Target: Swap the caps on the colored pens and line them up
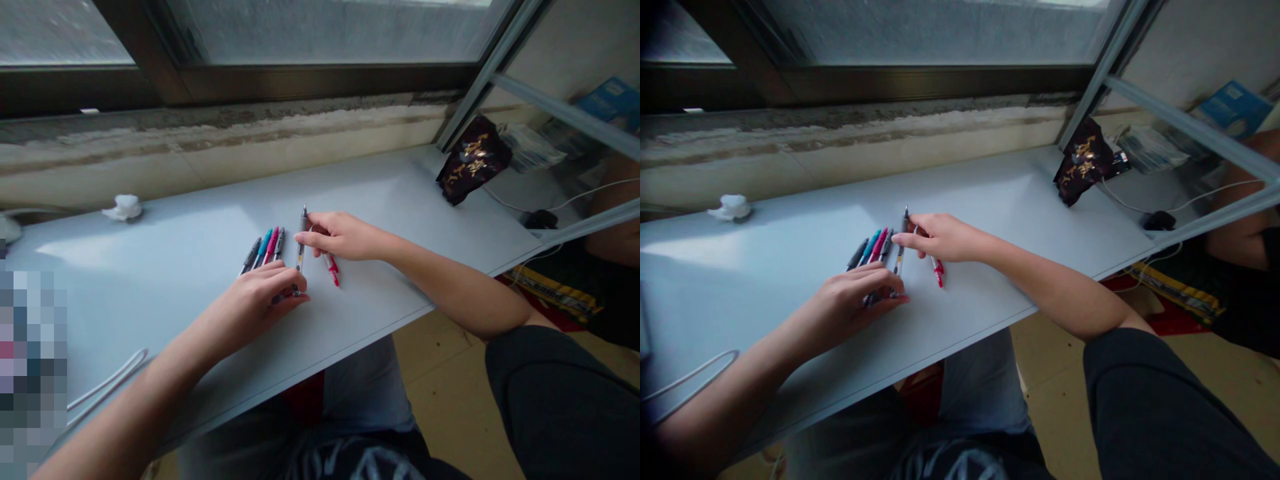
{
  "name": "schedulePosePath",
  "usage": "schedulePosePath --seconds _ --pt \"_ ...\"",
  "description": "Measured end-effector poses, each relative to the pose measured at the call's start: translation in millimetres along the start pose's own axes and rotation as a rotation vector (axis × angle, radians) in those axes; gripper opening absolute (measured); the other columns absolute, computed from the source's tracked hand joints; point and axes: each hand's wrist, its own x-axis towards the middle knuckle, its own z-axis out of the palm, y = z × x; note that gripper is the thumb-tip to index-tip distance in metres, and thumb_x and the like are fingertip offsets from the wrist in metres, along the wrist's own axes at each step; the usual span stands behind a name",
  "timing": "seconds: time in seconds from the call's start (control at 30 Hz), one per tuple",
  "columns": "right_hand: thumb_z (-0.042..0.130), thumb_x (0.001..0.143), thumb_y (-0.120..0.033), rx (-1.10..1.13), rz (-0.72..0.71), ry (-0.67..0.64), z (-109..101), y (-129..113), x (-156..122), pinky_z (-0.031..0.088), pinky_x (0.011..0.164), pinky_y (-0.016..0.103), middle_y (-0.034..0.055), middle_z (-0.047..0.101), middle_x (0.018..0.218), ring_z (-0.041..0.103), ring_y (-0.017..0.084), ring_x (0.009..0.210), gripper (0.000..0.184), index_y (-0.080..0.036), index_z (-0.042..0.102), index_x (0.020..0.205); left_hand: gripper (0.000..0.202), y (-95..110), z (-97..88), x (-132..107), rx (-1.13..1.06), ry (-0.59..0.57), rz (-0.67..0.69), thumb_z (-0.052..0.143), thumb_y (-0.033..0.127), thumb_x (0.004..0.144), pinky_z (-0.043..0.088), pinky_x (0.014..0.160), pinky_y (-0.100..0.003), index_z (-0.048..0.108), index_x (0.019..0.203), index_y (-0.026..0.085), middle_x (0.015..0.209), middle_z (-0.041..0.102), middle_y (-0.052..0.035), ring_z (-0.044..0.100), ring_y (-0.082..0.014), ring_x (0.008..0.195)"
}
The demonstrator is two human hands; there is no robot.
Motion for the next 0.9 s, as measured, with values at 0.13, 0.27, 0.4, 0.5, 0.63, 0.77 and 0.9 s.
schedulePosePath --seconds 0.13,0.27,0.4,0.5,0.63,0.77,0.9 --pt "0.065 0.110 -0.037 -0.009 -0.003 -0.003 1.1 2.2 1.1 0.043 0.068 0.027 0.0017 0.074 0.080 0.060 0.012 0.067 0.025 -0.018 0.059 0.094 0.013 0.1 1.6 -0.6 -0.004 -0.004 -0.020 0.062 0.029 0.110 0.051 0.073 -0.026 0.068 0.101 0.022 0.085 0.067 -0.0003 0.064 -0.0166 0.076" --pt "0.066 0.108 -0.038 -0.015 -0.026 0.013 3.4 4.7 2.1 0.043 0.068 0.027 0.0015 0.074 0.079 0.061 0.012 0.068 0.026 -0.018 0.058 0.092 0.016 -0.3 1.8 -1.2 0.017 -0.007 -0.025 0.060 0.028 0.111 0.049 0.071 -0.026 0.069 0.099 0.023 0.083 0.066 -0.0001 0.063 -0.0167 0.075" --pt "0.069 0.106 -0.040 0.011 -0.027 0.015 4.4 5.9 2.5 0.044 0.069 0.027 0.0006 0.072 0.078 0.062 0.013 0.069 0.028 -0.018 0.058 0.094 0.014 0.3 0.3 -0.2 0.025 -0.001 0.000 0.060 0.027 0.111 0.050 0.070 -0.025 0.067 0.101 0.022 0.084 0.065 0.0003 0.062 -0.0162 0.073" --pt "0.069 0.106 -0.040 0.014 -0.024 0.016 4.5 5.3 2.3 0.044 0.070 0.027 0.0004 0.072 0.077 0.062 0.013 0.069 0.028 -0.018 0.058 0.094 0.015 0.7 0.3 0.7 0.031 -0.005 0.003 0.058 0.027 0.112 0.049 0.070 -0.026 0.067 0.100 0.023 0.084 0.065 -0.0001 0.063 -0.0164 0.074" --pt "0.066 0.107 -0.035 -0.022 -0.031 0.021 4.4 2.6 1.0 0.043 0.071 0.027 -0.0001 0.070 0.077 0.061 0.013 0.070 0.023 -0.017 0.058 0.095 0.012 -0.3 2.0 0.5 0.029 -0.018 -0.030 0.060 0.029 0.110 0.051 0.071 -0.026 0.068 0.103 0.023 0.086 0.066 -0.0006 0.065 -0.0168 0.075" --pt "0.069 0.106 -0.036 -0.113 -0.063 0.027 5.6 -0.8 -2.7 0.040 0.071 0.028 -0.0008 0.067 0.077 0.058 0.014 0.070 0.022 -0.015 0.064 0.100 0.012 -3.9 3.9 -1.5 0.028 -0.005 -0.061 0.063 0.033 0.108 0.052 0.070 -0.027 0.067 0.106 0.023 0.087 0.066 -0.0009 0.065 -0.0174 0.076" --pt "0.070 0.106 -0.039 -0.166 -0.065 -0.022 8.0 -4.0 -7.0 0.040 0.070 0.028 0.0017 0.071 0.081 0.058 0.015 0.070 0.027 -0.013 0.068 0.110 0.014 -4.5 3.9 -1.6 0.031 0.004 -0.065 0.060 0.032 0.109 0.052 0.070 -0.026 0.068 0.103 0.023 0.085 0.066 -0.0007 0.065 -0.0169 0.074"
